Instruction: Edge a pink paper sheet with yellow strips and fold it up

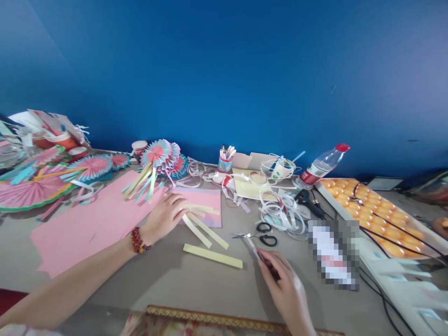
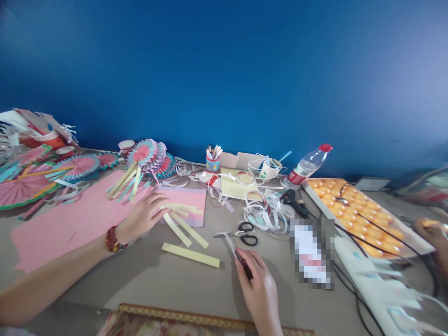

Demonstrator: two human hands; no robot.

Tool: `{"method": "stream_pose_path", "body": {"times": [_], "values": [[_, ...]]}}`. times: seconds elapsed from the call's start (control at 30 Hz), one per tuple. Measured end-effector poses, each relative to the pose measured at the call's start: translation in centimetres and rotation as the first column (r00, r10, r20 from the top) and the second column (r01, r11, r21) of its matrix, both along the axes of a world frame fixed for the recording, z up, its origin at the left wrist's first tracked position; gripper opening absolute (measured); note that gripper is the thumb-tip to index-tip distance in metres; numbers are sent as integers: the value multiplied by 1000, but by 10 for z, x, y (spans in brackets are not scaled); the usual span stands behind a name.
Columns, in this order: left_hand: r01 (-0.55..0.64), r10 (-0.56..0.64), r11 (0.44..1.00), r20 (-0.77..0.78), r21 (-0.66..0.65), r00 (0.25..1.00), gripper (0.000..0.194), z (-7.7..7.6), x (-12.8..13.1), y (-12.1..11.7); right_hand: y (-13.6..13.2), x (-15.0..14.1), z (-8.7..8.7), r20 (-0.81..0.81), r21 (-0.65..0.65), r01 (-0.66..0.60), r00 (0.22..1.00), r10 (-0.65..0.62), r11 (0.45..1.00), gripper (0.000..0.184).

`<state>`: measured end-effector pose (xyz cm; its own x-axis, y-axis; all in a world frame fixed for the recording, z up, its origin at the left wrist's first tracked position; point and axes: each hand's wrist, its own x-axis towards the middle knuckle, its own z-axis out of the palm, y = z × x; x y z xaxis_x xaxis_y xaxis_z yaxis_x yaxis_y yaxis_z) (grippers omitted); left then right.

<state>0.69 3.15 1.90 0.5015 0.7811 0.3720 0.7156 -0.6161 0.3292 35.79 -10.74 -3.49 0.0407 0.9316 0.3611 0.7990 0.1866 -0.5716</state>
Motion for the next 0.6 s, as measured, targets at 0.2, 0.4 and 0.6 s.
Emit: {"method": "stream_pose_path", "body": {"times": [0.2,0.4,0.6], "values": [[317,-308,948,-250,-3,918,29,-7,26,-50,-1,-6,2,76,23,28,997,-29,999,29],[277,-289,957,-259,-81,922,11,-17,28,-57,-1,-9,1,152,87,26,988,-39,996,29],[303,-292,953,-242,8,925,26,-25,13,-36,0,-11,0,172,147,27,984,-52,989,30]]}}
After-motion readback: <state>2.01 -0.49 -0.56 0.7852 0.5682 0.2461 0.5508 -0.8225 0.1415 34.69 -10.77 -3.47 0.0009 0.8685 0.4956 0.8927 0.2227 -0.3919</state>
